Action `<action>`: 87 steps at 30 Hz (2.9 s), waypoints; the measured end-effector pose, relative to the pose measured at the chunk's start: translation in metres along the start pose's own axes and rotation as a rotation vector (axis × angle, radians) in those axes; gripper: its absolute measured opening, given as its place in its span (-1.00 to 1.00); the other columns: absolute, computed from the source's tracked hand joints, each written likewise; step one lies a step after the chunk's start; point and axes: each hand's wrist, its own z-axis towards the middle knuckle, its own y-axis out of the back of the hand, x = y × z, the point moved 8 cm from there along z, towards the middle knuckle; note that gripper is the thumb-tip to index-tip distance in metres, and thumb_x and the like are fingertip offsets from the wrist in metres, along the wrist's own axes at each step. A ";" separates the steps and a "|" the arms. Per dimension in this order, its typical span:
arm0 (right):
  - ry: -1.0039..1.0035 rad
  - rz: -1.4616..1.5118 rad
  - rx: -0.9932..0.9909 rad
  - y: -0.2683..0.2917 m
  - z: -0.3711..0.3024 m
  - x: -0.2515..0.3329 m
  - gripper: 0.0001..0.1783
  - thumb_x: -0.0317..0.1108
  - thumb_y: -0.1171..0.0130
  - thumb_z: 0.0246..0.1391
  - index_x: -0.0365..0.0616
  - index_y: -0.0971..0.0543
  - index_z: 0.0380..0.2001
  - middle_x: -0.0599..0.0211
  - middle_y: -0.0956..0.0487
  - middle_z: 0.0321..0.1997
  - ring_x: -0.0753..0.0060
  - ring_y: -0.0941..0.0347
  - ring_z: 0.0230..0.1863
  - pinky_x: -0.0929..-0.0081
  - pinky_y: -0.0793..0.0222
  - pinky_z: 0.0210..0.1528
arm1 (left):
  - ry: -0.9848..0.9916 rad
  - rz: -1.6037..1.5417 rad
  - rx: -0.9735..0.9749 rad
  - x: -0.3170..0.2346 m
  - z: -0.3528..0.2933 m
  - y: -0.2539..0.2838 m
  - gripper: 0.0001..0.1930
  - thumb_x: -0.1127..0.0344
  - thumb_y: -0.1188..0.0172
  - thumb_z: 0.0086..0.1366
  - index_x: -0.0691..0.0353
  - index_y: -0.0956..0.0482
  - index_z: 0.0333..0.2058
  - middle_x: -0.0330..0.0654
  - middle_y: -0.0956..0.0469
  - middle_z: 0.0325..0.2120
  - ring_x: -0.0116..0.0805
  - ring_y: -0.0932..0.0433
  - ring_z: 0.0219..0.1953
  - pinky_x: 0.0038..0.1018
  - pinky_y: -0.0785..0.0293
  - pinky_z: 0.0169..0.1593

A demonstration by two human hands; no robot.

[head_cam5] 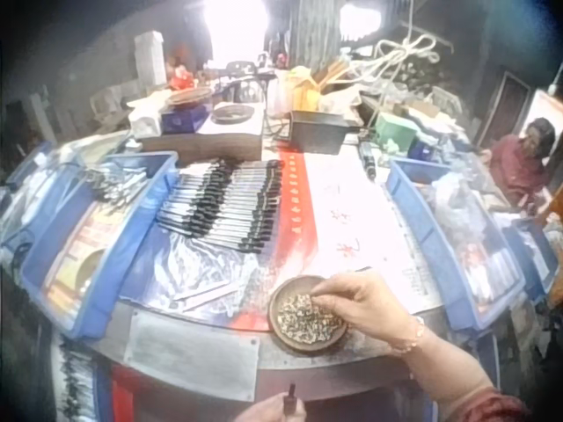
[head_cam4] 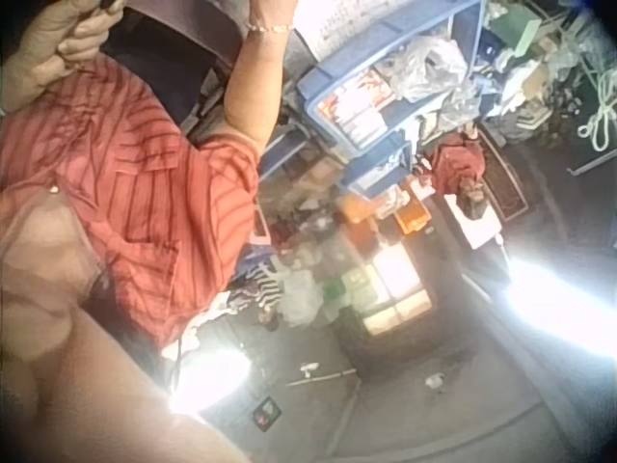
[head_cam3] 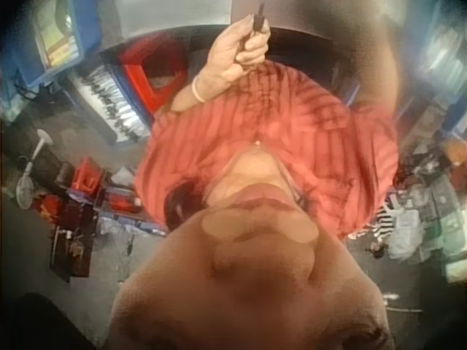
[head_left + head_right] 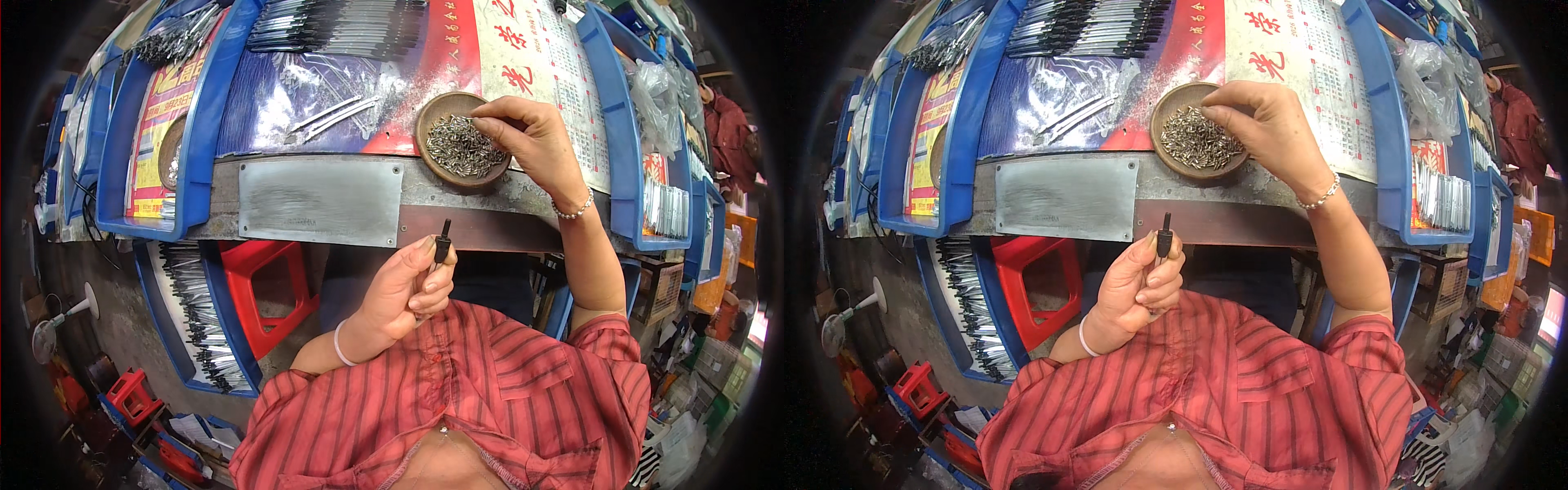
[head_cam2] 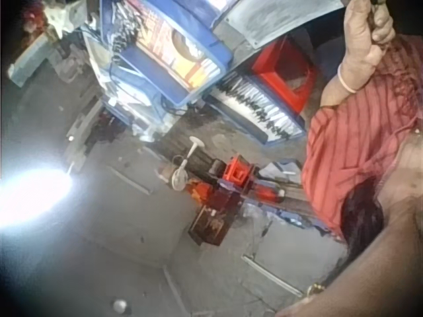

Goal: The person assembles small components by picking up metal pins and inserting them into black plastic holders by hand, then handles and organizes parts on the workbench.

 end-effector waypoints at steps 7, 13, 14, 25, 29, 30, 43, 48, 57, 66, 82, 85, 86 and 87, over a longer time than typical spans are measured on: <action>-0.295 0.456 0.014 -0.001 -0.024 -0.001 -0.85 -0.42 -0.15 0.06 -0.29 -0.53 -0.32 0.32 -0.58 -0.44 0.67 -0.45 -0.52 0.73 -0.35 -0.49 | 0.011 -0.037 -0.019 0.003 0.005 0.002 -0.70 0.13 0.10 0.36 0.28 -0.40 -0.23 -0.36 -0.24 -0.67 -0.67 -0.10 -0.78 -0.71 -0.03 -0.69; -0.306 0.597 0.000 -0.023 -0.069 0.024 -0.86 -0.51 -0.16 0.04 -0.32 -0.51 -0.31 0.24 -0.59 -0.41 0.66 -0.44 -0.54 0.74 -0.37 -0.48 | -0.024 -0.016 0.004 0.000 0.009 -0.001 -0.68 0.11 0.11 0.36 0.28 -0.40 -0.20 -0.36 -0.27 -0.66 -0.67 -0.11 -0.77 -0.71 -0.02 -0.69; -0.331 0.575 -0.018 -0.025 -0.077 0.024 -0.86 -0.53 -0.16 0.03 -0.33 -0.51 -0.31 0.26 -0.59 -0.41 0.68 -0.44 -0.54 0.75 -0.37 -0.49 | -0.024 -0.022 0.003 0.000 0.010 -0.001 -0.68 0.11 0.11 0.36 0.28 -0.40 -0.20 -0.36 -0.27 -0.66 -0.67 -0.11 -0.77 -0.71 -0.02 -0.69; -0.200 0.623 -0.147 -0.042 -0.107 0.036 -0.90 -0.60 -0.17 -0.02 -0.32 -0.52 -0.36 0.22 -0.60 -0.37 0.58 -0.51 -0.42 0.71 -0.40 -0.45 | -0.045 0.007 -0.040 0.003 0.012 -0.003 -0.74 0.10 0.15 0.38 0.15 -0.37 -0.21 -0.33 -0.30 -0.65 -0.65 -0.13 -0.78 -0.72 -0.05 -0.69; -0.124 0.587 -0.203 -0.039 -0.107 0.036 -0.89 -0.61 -0.19 -0.05 -0.32 -0.51 -0.38 0.22 -0.55 -0.37 0.49 -0.47 -0.32 0.61 -0.39 -0.28 | -0.048 -0.001 -0.037 0.005 0.013 -0.004 -0.74 0.10 0.15 0.38 0.15 -0.37 -0.20 -0.33 -0.30 -0.64 -0.65 -0.14 -0.77 -0.72 -0.06 -0.69; -0.124 0.595 -0.210 -0.039 -0.107 0.035 -0.89 -0.61 -0.20 -0.07 -0.31 -0.51 -0.40 0.23 -0.53 -0.36 0.47 -0.45 -0.28 0.58 -0.38 -0.23 | -0.051 -0.003 -0.036 0.005 0.013 -0.005 -0.74 0.10 0.15 0.38 0.15 -0.37 -0.20 -0.33 -0.30 -0.64 -0.65 -0.14 -0.77 -0.72 -0.06 -0.69; -0.082 0.521 -0.223 -0.046 -0.107 0.031 -0.88 -0.57 -0.25 -0.11 -0.26 -0.53 -0.43 0.26 -0.42 -0.26 0.53 -0.37 -0.21 0.61 -0.31 -0.16 | -0.190 0.145 -0.055 -0.001 0.018 -0.007 -0.78 0.13 0.06 0.35 0.15 -0.34 -0.21 -0.33 -0.30 -0.63 -0.64 -0.16 -0.74 -0.73 -0.08 -0.68; -0.071 0.524 -0.272 -0.047 -0.108 0.032 -0.88 -0.56 -0.23 -0.08 -0.25 -0.50 -0.43 0.28 -0.41 -0.26 0.55 -0.36 -0.24 0.63 -0.30 -0.18 | -0.234 0.171 -0.035 -0.002 0.018 -0.009 -0.82 0.14 0.02 0.33 0.09 -0.33 -0.22 -0.33 -0.31 -0.65 -0.64 -0.16 -0.74 -0.74 -0.07 -0.68; -0.089 0.582 -0.452 -0.052 -0.116 0.029 -0.88 -0.55 -0.23 -0.06 -0.22 -0.47 -0.45 0.29 -0.40 -0.29 0.56 -0.31 -0.28 0.65 -0.26 -0.21 | -0.268 0.220 -0.025 -0.004 0.019 -0.010 -0.86 0.15 0.02 0.33 0.03 -0.36 -0.26 -0.33 -0.34 -0.64 -0.66 -0.14 -0.74 -0.75 -0.05 -0.69; -0.110 0.538 -0.408 -0.051 -0.110 0.036 -0.86 -0.52 -0.24 -0.05 -0.21 -0.44 -0.46 0.33 -0.39 -0.33 0.59 -0.29 -0.31 0.68 -0.24 -0.23 | -0.311 0.223 -0.040 -0.007 0.017 -0.012 -0.89 0.17 -0.01 0.31 0.00 -0.37 -0.26 -0.36 -0.33 -0.67 -0.67 -0.13 -0.73 -0.76 -0.05 -0.68; -0.251 0.647 -0.136 -0.052 -0.097 0.028 -0.85 -0.50 -0.18 0.00 -0.25 -0.40 -0.52 0.35 -0.37 -0.35 0.58 -0.27 -0.30 0.65 -0.22 -0.22 | -0.291 0.231 -0.059 -0.012 0.018 -0.006 -0.93 0.22 -0.05 0.30 0.00 -0.39 -0.31 -0.33 -0.38 -0.64 -0.64 -0.19 -0.72 -0.72 -0.08 -0.67; -0.285 0.585 -0.077 -0.050 -0.097 0.027 -0.84 -0.48 -0.18 0.01 -0.25 -0.39 -0.53 0.36 -0.37 -0.37 0.59 -0.27 -0.32 0.65 -0.22 -0.24 | -0.304 0.299 -0.087 -0.011 0.018 -0.005 -0.94 0.23 -0.05 0.30 -0.01 -0.40 -0.31 -0.33 -0.38 -0.64 -0.65 -0.20 -0.72 -0.73 -0.08 -0.66; -0.301 0.572 -0.059 -0.050 -0.098 0.027 -0.83 -0.47 -0.17 0.02 -0.25 -0.39 -0.53 0.36 -0.36 -0.38 0.59 -0.26 -0.32 0.66 -0.21 -0.24 | -0.312 0.333 -0.097 -0.011 0.019 -0.006 -0.95 0.23 -0.05 0.30 -0.01 -0.40 -0.31 -0.33 -0.38 -0.64 -0.65 -0.21 -0.71 -0.74 -0.09 -0.66; -0.302 0.570 -0.061 -0.048 -0.098 0.028 -0.83 -0.47 -0.17 0.02 -0.25 -0.39 -0.53 0.36 -0.36 -0.38 0.59 -0.26 -0.32 0.66 -0.21 -0.24 | -0.310 0.332 -0.095 -0.010 0.019 -0.006 -0.95 0.23 -0.05 0.30 -0.01 -0.40 -0.31 -0.33 -0.38 -0.64 -0.65 -0.21 -0.71 -0.74 -0.09 -0.66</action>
